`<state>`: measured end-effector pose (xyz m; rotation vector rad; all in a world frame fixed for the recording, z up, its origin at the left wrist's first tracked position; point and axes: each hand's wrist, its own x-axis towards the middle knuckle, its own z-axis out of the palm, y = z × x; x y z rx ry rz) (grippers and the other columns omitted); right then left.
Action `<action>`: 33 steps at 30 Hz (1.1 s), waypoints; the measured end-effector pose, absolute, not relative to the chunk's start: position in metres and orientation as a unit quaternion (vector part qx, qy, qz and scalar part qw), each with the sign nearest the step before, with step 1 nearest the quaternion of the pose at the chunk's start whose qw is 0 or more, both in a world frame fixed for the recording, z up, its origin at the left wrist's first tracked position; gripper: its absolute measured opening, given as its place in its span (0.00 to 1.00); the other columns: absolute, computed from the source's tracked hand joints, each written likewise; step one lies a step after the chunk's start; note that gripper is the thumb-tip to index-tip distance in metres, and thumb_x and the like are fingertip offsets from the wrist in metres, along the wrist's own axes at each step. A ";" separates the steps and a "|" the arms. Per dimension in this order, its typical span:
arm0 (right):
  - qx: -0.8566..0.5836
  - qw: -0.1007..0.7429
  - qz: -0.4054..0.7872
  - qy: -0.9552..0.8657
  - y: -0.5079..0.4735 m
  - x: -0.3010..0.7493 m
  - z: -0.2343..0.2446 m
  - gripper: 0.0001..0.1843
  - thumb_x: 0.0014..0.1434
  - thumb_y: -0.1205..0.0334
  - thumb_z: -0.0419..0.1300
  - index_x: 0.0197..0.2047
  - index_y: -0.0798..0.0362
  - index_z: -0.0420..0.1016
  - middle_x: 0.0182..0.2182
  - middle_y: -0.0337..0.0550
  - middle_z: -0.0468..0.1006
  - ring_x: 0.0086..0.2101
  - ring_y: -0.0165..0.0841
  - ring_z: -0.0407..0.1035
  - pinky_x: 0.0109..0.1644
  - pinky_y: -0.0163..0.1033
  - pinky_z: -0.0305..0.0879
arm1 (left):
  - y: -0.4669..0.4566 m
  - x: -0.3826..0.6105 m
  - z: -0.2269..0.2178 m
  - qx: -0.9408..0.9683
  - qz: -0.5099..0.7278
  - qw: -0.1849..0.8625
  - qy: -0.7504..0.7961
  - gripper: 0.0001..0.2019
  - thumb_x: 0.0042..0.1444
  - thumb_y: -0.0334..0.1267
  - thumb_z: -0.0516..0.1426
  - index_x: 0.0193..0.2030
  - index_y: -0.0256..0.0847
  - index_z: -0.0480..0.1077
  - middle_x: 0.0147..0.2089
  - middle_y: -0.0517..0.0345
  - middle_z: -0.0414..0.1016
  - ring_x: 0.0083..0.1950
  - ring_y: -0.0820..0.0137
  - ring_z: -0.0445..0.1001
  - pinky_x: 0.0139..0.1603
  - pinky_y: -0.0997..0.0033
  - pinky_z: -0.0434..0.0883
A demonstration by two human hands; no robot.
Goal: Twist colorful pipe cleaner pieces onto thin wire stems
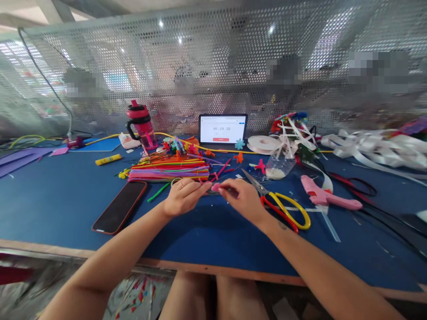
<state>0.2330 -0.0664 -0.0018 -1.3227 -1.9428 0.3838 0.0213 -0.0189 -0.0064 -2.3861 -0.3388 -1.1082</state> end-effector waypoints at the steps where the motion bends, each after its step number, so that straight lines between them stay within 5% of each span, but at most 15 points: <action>1: -0.512 0.407 0.222 -0.723 -0.066 0.237 0.001 0.12 0.58 0.52 0.53 0.36 0.50 0.72 0.28 0.39 0.75 0.29 0.30 0.65 0.32 0.35 0.57 | -0.021 0.022 -0.006 -0.873 -0.399 0.258 -0.110 0.20 0.56 0.29 0.53 0.57 0.38 0.60 0.31 0.59 0.74 0.30 0.74 0.71 0.35 0.73 0.69; 6: -0.451 0.540 0.459 -0.542 -0.066 0.245 0.009 0.13 0.53 0.52 0.58 0.26 0.52 0.66 0.19 0.34 0.68 0.20 0.24 0.57 0.26 0.33 0.53 | -0.030 0.030 -0.005 -0.887 -0.357 0.275 -0.099 0.25 0.57 0.32 0.54 0.60 0.35 0.55 0.30 0.60 0.75 0.30 0.74 0.72 0.34 0.74 0.70; 10: -0.413 0.537 0.547 -0.491 -0.071 0.240 0.011 0.13 0.51 0.53 0.60 0.24 0.52 0.64 0.19 0.33 0.67 0.20 0.23 0.56 0.25 0.32 0.50 | -0.033 0.037 -0.005 -0.883 -0.389 0.203 -0.167 0.27 0.58 0.33 0.53 0.63 0.35 0.50 0.38 0.53 0.77 0.31 0.73 0.73 0.35 0.74 0.72; 15: -0.373 0.519 0.601 -0.480 -0.076 0.230 0.006 0.13 0.51 0.53 0.61 0.25 0.52 0.65 0.18 0.32 0.66 0.20 0.23 0.55 0.25 0.32 0.49 | -0.036 0.043 -0.006 -0.874 -0.426 0.102 -0.210 0.21 0.59 0.35 0.51 0.60 0.38 0.55 0.39 0.53 0.77 0.37 0.71 0.75 0.41 0.73 0.72; 20: -0.340 0.509 0.655 -0.442 -0.075 0.224 -0.003 0.12 0.51 0.54 0.62 0.27 0.52 0.66 0.18 0.31 0.65 0.20 0.23 0.54 0.24 0.31 0.49 | -0.036 0.042 -0.008 -0.867 -0.448 0.100 -0.196 0.14 0.57 0.31 0.52 0.51 0.38 0.66 0.34 0.55 0.76 0.31 0.74 0.71 0.34 0.76 0.70; 33: -0.322 0.522 0.679 -0.404 -0.075 0.223 -0.006 0.12 0.50 0.55 0.63 0.26 0.52 0.66 0.19 0.32 0.65 0.20 0.23 0.54 0.24 0.31 0.50 | -0.037 0.042 -0.007 -0.851 -0.466 0.075 -0.232 0.14 0.57 0.31 0.52 0.51 0.40 0.68 0.32 0.56 0.75 0.30 0.75 0.70 0.35 0.76 0.69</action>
